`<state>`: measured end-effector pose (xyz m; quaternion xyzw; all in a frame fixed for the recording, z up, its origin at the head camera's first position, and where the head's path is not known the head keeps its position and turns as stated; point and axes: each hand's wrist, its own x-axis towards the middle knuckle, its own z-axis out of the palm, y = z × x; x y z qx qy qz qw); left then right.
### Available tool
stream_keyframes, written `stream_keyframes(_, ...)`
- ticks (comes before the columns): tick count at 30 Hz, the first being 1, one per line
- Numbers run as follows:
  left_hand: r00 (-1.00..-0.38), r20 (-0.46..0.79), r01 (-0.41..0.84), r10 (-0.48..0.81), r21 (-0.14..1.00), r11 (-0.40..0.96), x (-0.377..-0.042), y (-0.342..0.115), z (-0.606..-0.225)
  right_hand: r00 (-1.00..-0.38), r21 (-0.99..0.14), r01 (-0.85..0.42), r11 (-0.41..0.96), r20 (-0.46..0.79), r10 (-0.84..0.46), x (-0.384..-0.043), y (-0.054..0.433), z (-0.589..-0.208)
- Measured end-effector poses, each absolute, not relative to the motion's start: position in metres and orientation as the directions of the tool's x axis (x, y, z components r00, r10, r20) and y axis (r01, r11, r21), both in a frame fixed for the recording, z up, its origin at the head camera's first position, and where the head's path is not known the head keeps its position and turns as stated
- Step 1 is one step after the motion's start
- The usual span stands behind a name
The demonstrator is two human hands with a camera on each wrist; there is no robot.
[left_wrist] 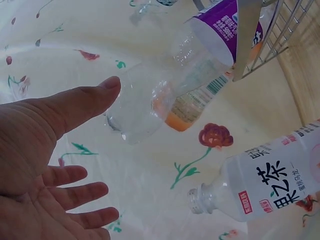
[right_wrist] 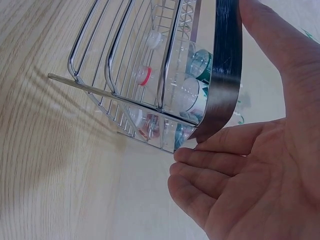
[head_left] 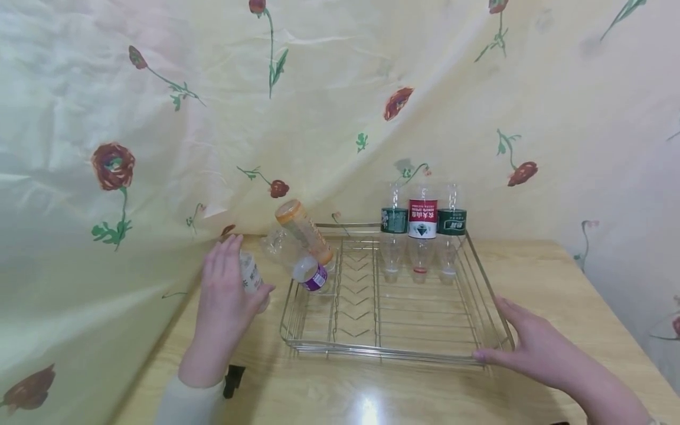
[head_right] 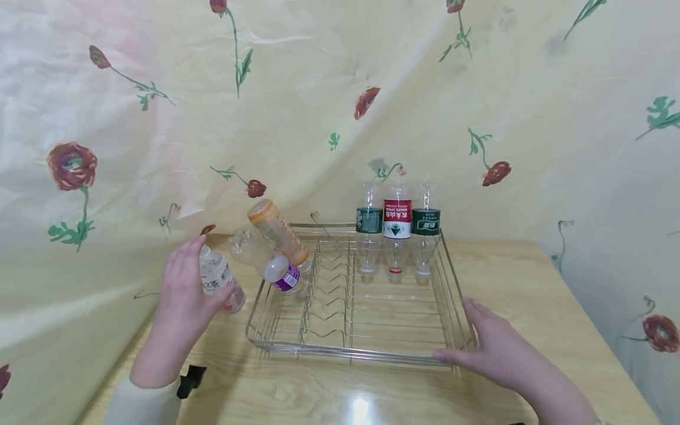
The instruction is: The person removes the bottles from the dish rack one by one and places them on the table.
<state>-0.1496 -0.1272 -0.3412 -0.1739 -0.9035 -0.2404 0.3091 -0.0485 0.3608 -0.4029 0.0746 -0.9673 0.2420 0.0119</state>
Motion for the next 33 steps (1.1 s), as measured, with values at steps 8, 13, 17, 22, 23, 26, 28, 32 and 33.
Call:
stream_keyframes(8, -0.724, 0.651, 0.496, 0.228, 0.262, 0.828, -0.154, -0.123, -0.340, -0.991, -0.472, -0.130, 0.872, 0.033, -0.130, -0.050, 0.361, -0.401)
stream_keyframes(13, -0.703, 0.660, 0.509, 0.266, 0.204, 0.836, -0.155, -0.120, -0.339, -0.991, -0.463, -0.127, 0.877, 0.034, -0.126, -0.051, 0.361, -0.403)
stream_keyframes(17, -0.722, 0.649, 0.500, 0.239, 0.250, 0.829, -0.154, -0.118, -0.337, -0.992, -0.468, -0.122, 0.876, 0.032, -0.121, -0.051, 0.361, -0.403)
stream_keyframes(22, -0.769, 0.615, 0.482, 0.175, 0.378, 0.790, -0.154, -0.115, -0.339, -0.992, -0.465, -0.121, 0.877, 0.028, -0.122, -0.051, 0.361, -0.402)
stream_keyframes(23, -0.778, 0.606, 0.476, 0.167, 0.394, 0.786, -0.154, -0.114, -0.340, -0.992, -0.464, -0.122, 0.877, 0.028, -0.123, -0.051, 0.361, -0.402)
stream_keyframes(26, -0.796, 0.586, 0.460, 0.153, 0.421, 0.781, -0.155, -0.114, -0.342, -0.992, -0.458, -0.119, 0.881, 0.025, -0.121, -0.051, 0.361, -0.402)
stream_keyframes(28, -0.793, 0.589, 0.464, 0.155, 0.421, 0.780, -0.155, -0.113, -0.343, -0.992, -0.456, -0.120, 0.882, 0.026, -0.121, -0.051, 0.360, -0.402)
stream_keyframes(32, -0.763, 0.618, 0.500, 0.188, 0.381, 0.778, -0.157, -0.112, -0.343, -0.992, -0.456, -0.120, 0.882, 0.027, -0.121, -0.050, 0.360, -0.402)
stream_keyframes(33, -0.755, 0.625, 0.508, 0.197, 0.368, 0.779, -0.158, -0.112, -0.343, -0.992, -0.455, -0.121, 0.882, 0.028, -0.122, -0.050, 0.360, -0.401)
